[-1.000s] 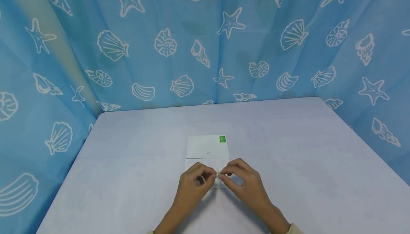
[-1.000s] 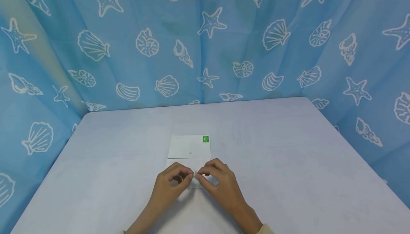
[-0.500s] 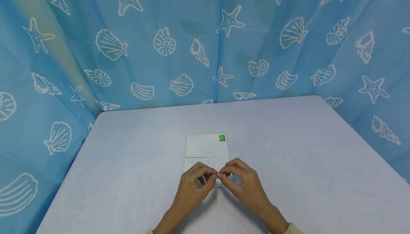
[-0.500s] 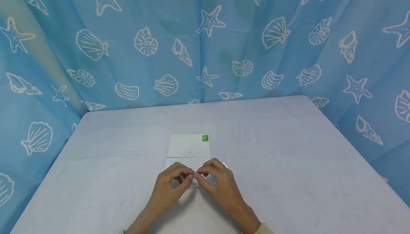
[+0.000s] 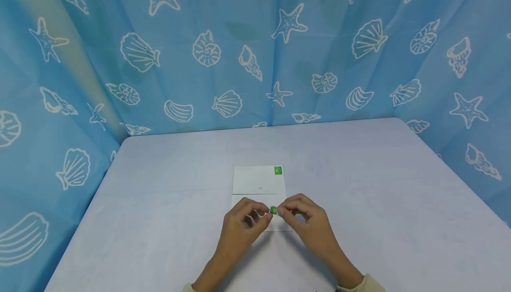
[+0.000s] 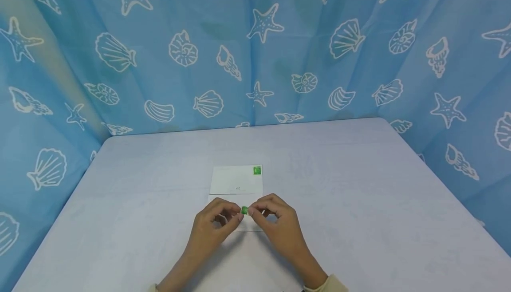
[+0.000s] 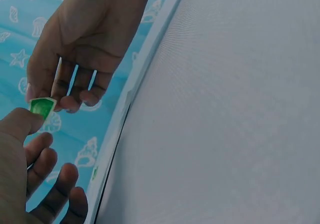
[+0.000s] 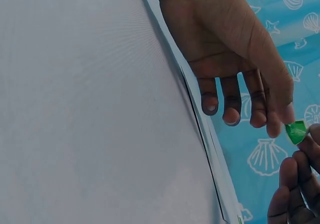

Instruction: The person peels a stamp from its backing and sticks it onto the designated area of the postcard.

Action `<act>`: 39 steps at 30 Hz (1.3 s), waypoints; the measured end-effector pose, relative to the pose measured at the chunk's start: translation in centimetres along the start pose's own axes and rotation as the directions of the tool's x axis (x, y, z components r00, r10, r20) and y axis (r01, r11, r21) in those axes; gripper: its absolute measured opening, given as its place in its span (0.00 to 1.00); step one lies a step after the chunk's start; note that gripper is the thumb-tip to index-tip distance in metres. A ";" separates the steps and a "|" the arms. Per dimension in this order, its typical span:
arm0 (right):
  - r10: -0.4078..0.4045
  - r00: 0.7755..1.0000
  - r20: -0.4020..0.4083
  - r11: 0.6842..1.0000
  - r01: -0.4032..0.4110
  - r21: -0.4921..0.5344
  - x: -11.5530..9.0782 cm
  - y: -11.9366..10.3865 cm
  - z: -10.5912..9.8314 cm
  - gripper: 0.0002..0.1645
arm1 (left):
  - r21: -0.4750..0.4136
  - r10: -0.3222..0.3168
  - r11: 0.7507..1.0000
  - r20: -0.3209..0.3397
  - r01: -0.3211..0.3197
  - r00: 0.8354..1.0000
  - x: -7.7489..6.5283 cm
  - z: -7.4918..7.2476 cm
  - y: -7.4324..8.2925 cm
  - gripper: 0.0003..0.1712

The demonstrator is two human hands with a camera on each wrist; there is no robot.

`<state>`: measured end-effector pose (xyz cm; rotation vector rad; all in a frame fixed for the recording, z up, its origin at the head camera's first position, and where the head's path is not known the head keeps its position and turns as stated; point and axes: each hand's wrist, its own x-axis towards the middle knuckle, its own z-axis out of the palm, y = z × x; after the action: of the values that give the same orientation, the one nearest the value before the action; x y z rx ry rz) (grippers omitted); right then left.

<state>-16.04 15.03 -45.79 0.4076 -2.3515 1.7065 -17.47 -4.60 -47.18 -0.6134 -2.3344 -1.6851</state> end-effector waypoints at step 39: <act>-0.099 0.995 0.030 0.986 0.102 -0.132 0.1 0.6 -0.3 0.04 | 0.054 0.152 0.987 0.023 -0.153 0.988 0.0 -0.4 -0.6 0.02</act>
<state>-16.36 15.49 -46.17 0.5151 -2.4002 1.4985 -17.77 -5.11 -47.53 -0.7792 -2.2744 -1.5487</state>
